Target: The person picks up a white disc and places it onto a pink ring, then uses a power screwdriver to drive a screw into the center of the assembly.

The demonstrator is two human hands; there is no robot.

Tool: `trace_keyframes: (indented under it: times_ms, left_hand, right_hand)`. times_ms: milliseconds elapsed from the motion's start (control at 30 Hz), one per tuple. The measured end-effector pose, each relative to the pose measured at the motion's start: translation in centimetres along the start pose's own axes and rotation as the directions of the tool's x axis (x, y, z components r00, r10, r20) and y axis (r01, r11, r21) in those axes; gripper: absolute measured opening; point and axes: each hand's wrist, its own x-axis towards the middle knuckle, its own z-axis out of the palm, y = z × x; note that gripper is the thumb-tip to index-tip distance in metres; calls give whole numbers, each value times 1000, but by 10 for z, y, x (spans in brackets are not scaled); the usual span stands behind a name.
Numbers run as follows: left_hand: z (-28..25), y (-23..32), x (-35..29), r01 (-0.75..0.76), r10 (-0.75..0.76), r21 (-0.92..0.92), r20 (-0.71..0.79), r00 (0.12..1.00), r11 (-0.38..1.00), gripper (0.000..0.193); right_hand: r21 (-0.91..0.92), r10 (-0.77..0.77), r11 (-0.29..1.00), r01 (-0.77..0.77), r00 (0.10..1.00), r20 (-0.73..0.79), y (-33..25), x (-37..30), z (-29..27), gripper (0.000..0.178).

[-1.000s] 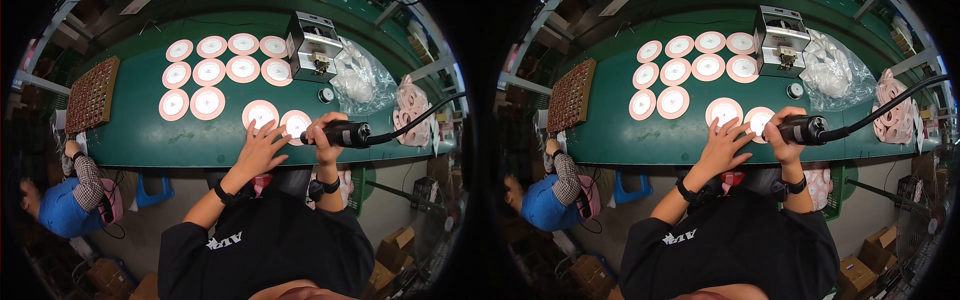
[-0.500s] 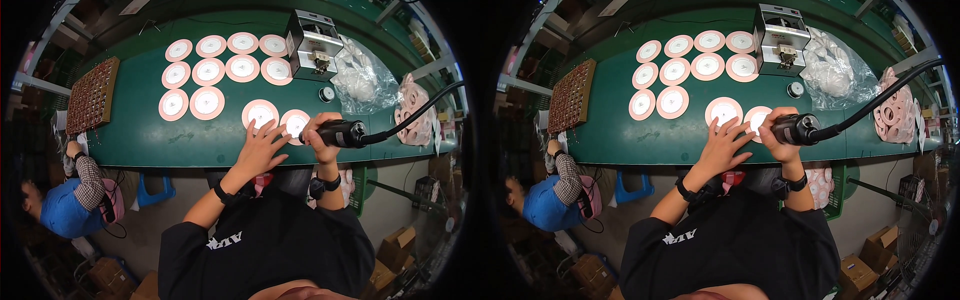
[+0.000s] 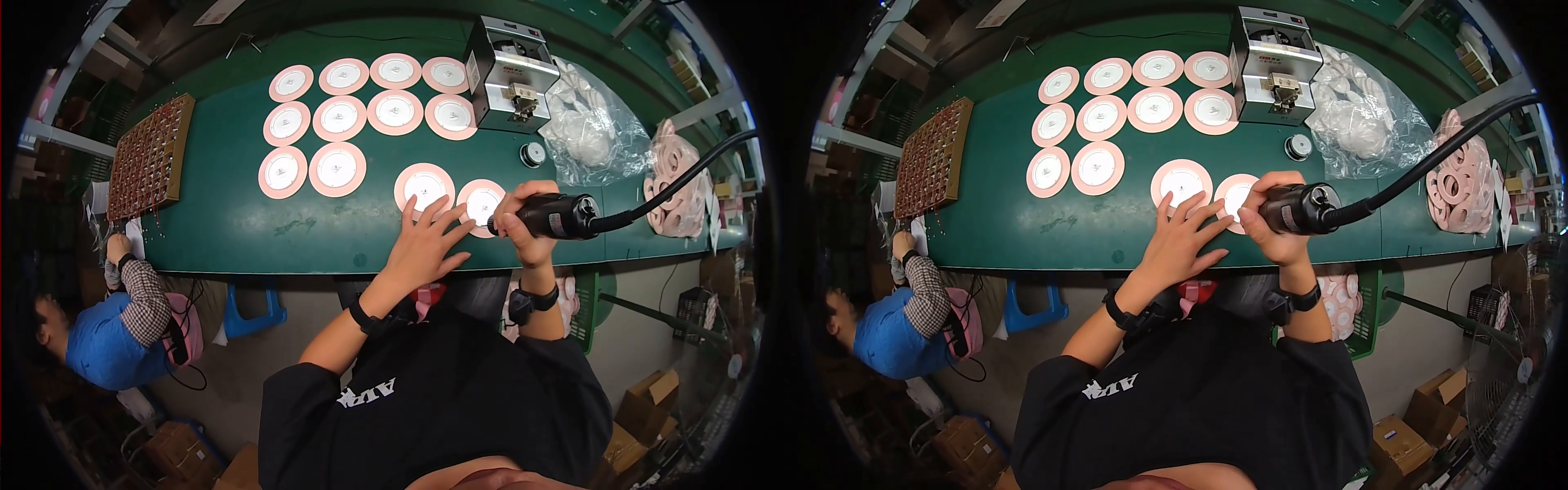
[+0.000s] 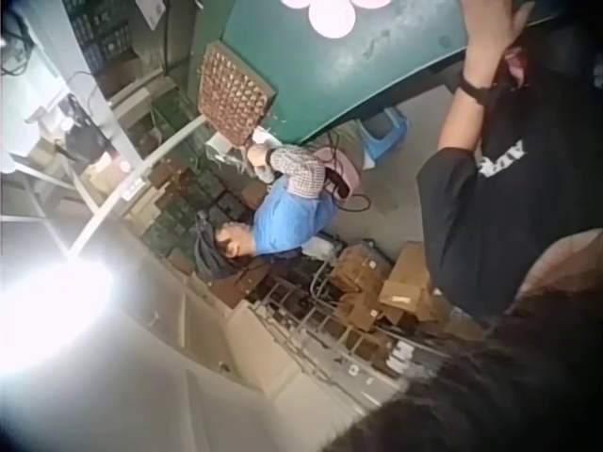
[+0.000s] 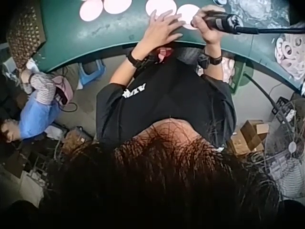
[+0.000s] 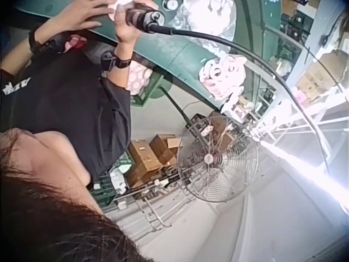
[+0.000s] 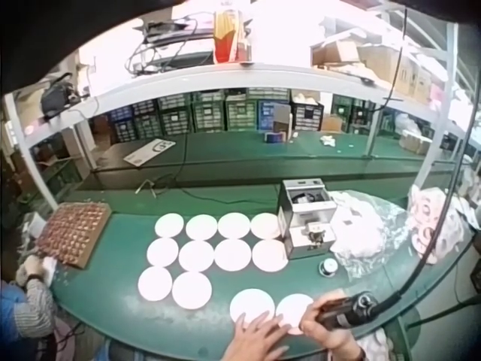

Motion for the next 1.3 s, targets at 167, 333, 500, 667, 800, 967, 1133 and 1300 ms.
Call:
trace_keyframes:
  times_ms: [167, 333, 500, 667, 800, 967, 1133, 1300]
  left_hand:
    - [1, -4, -3, -3, 3, -4, -14, 1000, 1000, 53]
    - [1, -3, -3, -5, 5, -17, -25, 1000, 1000, 53]
    - [2, -2, -2, -3, 2, -24, -28, 1000, 1000, 56]
    - [2, -1, -4, 3, -4, -27, -31, 1000, 1000, 55]
    - [0, -2, -2, 1, -2, -34, -27, 1000, 999, 53]
    - [-1, 0, 0, -3, 2, -42, -25, 1000, 999, 50]
    - [0, -1, 0, 0, -1, -39, -24, 1000, 999, 49]
    - [1, -1, 1, 0, -2, -52, -23, 1000, 999, 49]
  right_hand:
    - [82, -66, 994, 66, 998, -5, -24, 62, -16, 46]
    - [-96, -240, 970, 222, 936, -259, -13, 162, -45, 26]
    - [-105, -177, 983, 154, 945, -274, 23, 191, -64, 22]
    - [-36, -201, 979, 200, 932, -300, 20, 177, -63, 22]
    - [-76, -289, 957, 279, 909, -301, -2, 179, -53, 22]
    - [-165, -284, 955, 246, 917, -280, 8, 183, -57, 20]
    - [-89, -103, 993, 81, 956, -274, -3, 162, -55, 21]
    - [79, -74, 993, 92, 977, -202, -17, 88, -26, 28]
